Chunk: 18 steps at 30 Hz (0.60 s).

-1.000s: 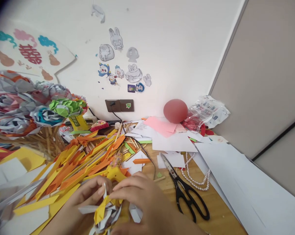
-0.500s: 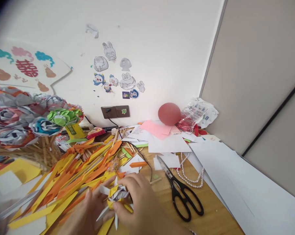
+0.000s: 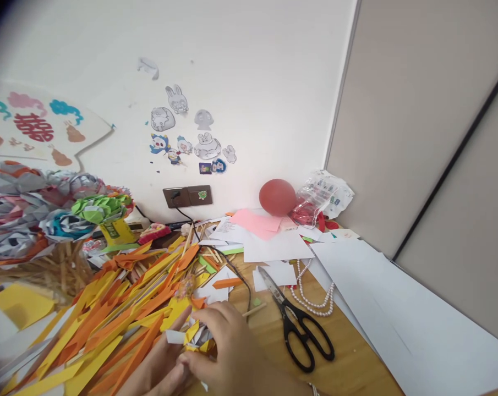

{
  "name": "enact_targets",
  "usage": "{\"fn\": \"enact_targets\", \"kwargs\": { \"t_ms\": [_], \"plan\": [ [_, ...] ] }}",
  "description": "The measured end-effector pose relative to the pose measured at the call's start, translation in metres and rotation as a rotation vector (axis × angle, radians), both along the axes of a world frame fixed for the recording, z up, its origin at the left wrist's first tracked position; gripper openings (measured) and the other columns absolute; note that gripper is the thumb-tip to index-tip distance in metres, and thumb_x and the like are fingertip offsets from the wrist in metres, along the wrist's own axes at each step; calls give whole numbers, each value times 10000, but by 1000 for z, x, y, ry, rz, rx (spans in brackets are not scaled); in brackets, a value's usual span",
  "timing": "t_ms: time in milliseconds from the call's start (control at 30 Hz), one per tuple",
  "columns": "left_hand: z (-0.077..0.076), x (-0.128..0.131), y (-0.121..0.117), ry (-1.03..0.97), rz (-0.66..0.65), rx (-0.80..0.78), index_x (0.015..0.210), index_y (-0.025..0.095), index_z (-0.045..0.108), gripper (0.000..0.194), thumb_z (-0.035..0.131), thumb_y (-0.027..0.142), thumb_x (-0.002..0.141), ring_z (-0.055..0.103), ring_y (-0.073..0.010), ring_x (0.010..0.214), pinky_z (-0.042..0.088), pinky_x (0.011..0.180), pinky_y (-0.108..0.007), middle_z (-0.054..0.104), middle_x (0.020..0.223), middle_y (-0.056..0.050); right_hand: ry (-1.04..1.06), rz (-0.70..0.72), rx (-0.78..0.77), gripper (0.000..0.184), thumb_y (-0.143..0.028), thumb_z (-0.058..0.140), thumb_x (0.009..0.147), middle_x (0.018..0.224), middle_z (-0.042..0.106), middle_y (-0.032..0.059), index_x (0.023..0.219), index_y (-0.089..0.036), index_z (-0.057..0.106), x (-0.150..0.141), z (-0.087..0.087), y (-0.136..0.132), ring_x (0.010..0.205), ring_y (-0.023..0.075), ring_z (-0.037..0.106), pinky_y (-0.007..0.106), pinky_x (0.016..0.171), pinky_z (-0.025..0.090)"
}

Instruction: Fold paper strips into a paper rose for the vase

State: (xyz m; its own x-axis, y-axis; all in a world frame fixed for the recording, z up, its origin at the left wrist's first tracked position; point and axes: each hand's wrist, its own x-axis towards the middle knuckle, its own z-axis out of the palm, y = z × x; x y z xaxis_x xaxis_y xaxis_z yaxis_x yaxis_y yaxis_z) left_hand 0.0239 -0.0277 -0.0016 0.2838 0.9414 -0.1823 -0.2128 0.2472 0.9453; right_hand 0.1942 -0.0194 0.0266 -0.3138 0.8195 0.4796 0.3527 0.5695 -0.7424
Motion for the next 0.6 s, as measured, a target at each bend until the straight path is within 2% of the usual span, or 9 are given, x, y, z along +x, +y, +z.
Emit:
{"fn": "enact_targets", "kwargs": {
  "t_ms": [133, 233, 333, 400, 433, 500, 600],
  "plan": [
    [3, 3, 6, -40, -63, 60, 1316, 337, 454, 772, 786, 342, 619, 522, -339, 1156, 420, 941, -468, 591, 1264, -76, 9, 32, 34, 439, -168, 698, 702, 1079, 596, 87, 1122, -159, 570, 3, -1, 4, 1016, 208, 544, 314, 905, 433],
    [8, 10, 7, -87, 4, 76, 1344, 355, 398, 838, 794, 340, 605, 524, -323, 1150, 429, 926, -449, 588, 1263, -63, -7, 30, 56, 434, -212, 706, 723, 1102, 594, 80, 1133, -175, 568, 4, -2, 5, 1038, 200, 536, 309, 925, 418],
    [13, 16, 7, -155, 53, 84, 1365, 325, 358, 921, 816, 308, 566, 591, -315, 1050, 464, 868, -427, 638, 1178, -83, -19, 49, 106, 547, -366, 735, 705, 1149, 581, 71, 1189, -208, 535, 8, 2, 8, 1077, 216, 513, 330, 944, 405],
    [19, 18, 7, -195, 69, 95, 1355, 308, 367, 958, 834, 253, 520, 632, -307, 968, 485, 828, -409, 675, 1103, -83, 21, 38, 193, 637, -488, 688, 719, 1209, 538, 92, 1248, -200, 482, 14, 7, 13, 1120, 235, 479, 358, 968, 384],
    [22, 18, 8, -206, 84, 97, 1340, 305, 386, 962, 839, 219, 496, 645, -301, 938, 491, 817, -401, 693, 1061, -75, 50, -5, 227, 606, -505, 629, 766, 1224, 520, 101, 1259, -192, 466, 18, 9, 16, 1123, 234, 475, 363, 963, 384],
    [26, 17, 11, -217, 122, 95, 1293, 297, 443, 945, 840, 155, 447, 659, -296, 908, 496, 810, -390, 724, 974, -52, 110, -135, 263, 392, -429, 482, 887, 1142, 553, 88, 1199, -193, 502, 27, 11, 25, 1022, 198, 521, 332, 888, 422],
    [28, 14, 18, -220, 159, 102, 1194, 253, 541, 853, 838, 121, 405, 668, -310, 888, 496, 802, -389, 744, 869, -40, 28, -274, 277, 190, -285, 450, 914, 900, 613, 55, 928, -170, 601, 41, 9, 42, 882, 179, 550, 311, 803, 433]
  ]
}}
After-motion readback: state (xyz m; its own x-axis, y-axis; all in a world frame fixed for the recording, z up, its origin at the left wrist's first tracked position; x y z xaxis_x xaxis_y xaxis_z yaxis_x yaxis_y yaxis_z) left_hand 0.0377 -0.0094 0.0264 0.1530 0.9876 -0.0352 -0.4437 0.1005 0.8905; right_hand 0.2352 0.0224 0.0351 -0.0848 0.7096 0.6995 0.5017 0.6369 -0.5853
